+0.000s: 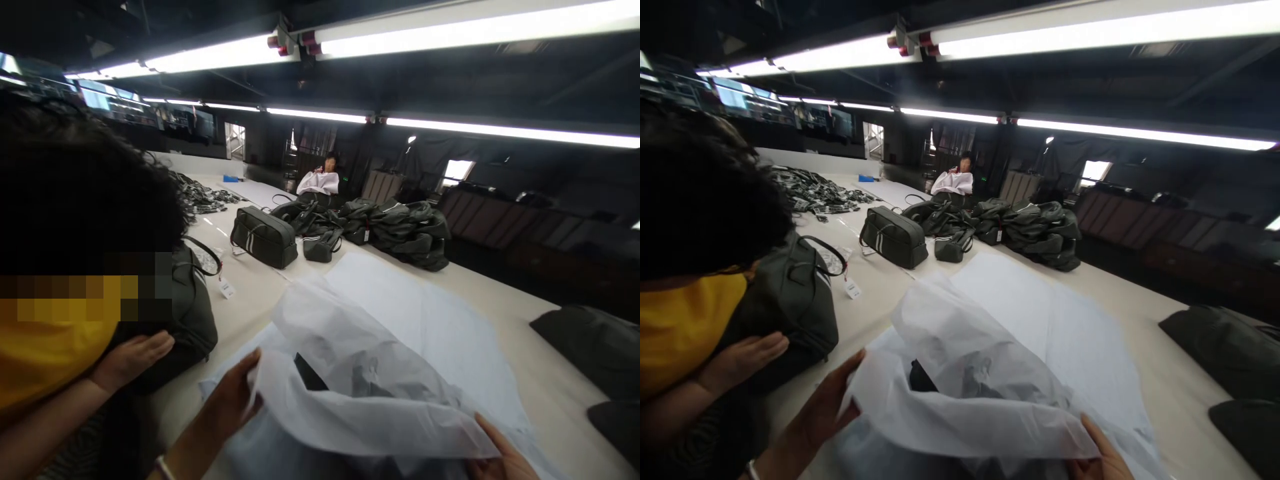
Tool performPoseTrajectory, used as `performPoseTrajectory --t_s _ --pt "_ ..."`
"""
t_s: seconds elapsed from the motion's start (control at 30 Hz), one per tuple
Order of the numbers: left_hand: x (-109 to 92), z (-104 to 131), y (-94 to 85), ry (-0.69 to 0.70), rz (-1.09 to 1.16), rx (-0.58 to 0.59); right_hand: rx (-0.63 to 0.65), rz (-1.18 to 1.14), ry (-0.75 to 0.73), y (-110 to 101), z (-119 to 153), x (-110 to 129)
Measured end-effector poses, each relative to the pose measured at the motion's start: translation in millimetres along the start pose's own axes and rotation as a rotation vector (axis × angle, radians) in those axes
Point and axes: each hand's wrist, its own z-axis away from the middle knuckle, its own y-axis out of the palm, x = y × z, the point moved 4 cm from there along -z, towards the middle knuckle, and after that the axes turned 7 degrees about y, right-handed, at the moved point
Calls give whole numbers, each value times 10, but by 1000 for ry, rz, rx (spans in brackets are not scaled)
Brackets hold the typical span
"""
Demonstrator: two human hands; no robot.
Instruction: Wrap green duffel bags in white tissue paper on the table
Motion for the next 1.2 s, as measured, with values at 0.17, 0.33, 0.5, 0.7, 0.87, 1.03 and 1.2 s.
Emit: performPoseTrajectory --t_s 0.17,0.33,0.5,0.7,0.87,1.03,1.2 --pt "-348 -817 682 317 43 77 -15 -45 34 -13 14 -49" --pt "-163 -1063 990 549 -228 192 -41 -96 -3 74 136 -68" --pt "154 -800 1454 1055 -1450 942 -101 -106 -18 115 188 -69" --pt "434 -1080 1719 839 -1903 1207 -101 -101 -30 126 204 -70" --pt "433 -1011 1926 824 -1892 1270 -66 -128 -5 127 250 -91" --pt "601 -1180 2112 880 -1936 1209 -77 -188 -105 133 315 -109" --pt "774 -1420 2114 929 -2040 1125 -90 -231 -167 156 303 -145"
